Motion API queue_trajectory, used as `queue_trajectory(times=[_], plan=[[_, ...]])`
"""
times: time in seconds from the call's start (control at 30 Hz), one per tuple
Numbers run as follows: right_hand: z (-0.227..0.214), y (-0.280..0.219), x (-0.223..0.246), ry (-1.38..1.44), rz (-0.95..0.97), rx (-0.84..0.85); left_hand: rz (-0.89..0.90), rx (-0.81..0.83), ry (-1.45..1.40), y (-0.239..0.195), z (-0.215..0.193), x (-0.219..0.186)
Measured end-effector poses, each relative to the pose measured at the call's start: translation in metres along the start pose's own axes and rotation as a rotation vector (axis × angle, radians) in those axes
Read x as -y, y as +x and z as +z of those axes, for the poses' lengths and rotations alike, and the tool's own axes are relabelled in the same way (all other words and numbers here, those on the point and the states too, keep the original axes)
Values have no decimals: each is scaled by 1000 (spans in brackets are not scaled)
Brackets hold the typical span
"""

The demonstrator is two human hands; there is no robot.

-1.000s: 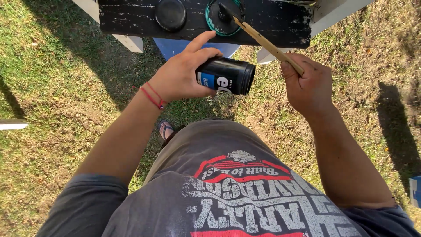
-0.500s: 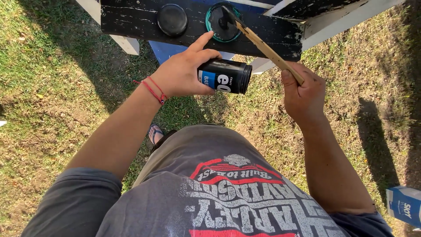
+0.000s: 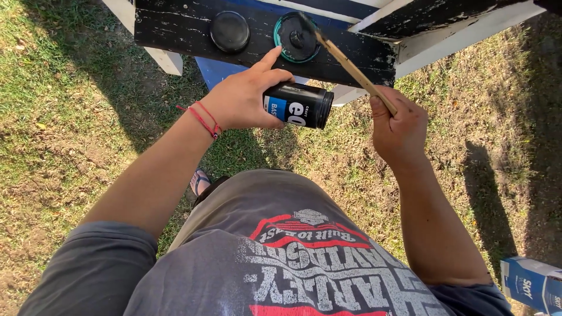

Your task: The person is painting a white wooden chair with black paint. The process involves stirring the paint with a wooden stick and applying it to the chair frame using a foam brush.

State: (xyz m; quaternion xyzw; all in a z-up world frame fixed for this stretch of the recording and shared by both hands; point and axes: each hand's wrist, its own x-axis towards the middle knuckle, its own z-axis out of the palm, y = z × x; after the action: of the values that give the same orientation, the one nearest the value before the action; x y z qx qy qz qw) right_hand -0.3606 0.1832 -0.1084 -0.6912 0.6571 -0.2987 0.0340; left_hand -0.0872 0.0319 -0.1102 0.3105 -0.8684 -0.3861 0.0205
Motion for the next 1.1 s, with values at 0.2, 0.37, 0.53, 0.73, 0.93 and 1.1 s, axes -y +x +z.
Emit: queue_trajectory(times=[0.2, 0.37, 0.53, 0.73, 0.93, 1.1], plan=[[9, -4, -8, -5, -5, -20, 22, -6, -2, 1, 1, 1], [7, -4, 0, 53, 75, -1, 20, -1, -15, -1, 1, 3], [8, -4, 2, 134, 143, 18, 25, -17, -20, -1, 0, 3], [8, -21, -6, 583, 63, -157, 153, -158, -219, -21, 4, 11], [8, -40, -12, 1147, 94, -172, 120, -250, -440, -68, 9, 24], [11, -43, -18, 1335, 26, -143, 107, -347, -502, -103, 23, 45]])
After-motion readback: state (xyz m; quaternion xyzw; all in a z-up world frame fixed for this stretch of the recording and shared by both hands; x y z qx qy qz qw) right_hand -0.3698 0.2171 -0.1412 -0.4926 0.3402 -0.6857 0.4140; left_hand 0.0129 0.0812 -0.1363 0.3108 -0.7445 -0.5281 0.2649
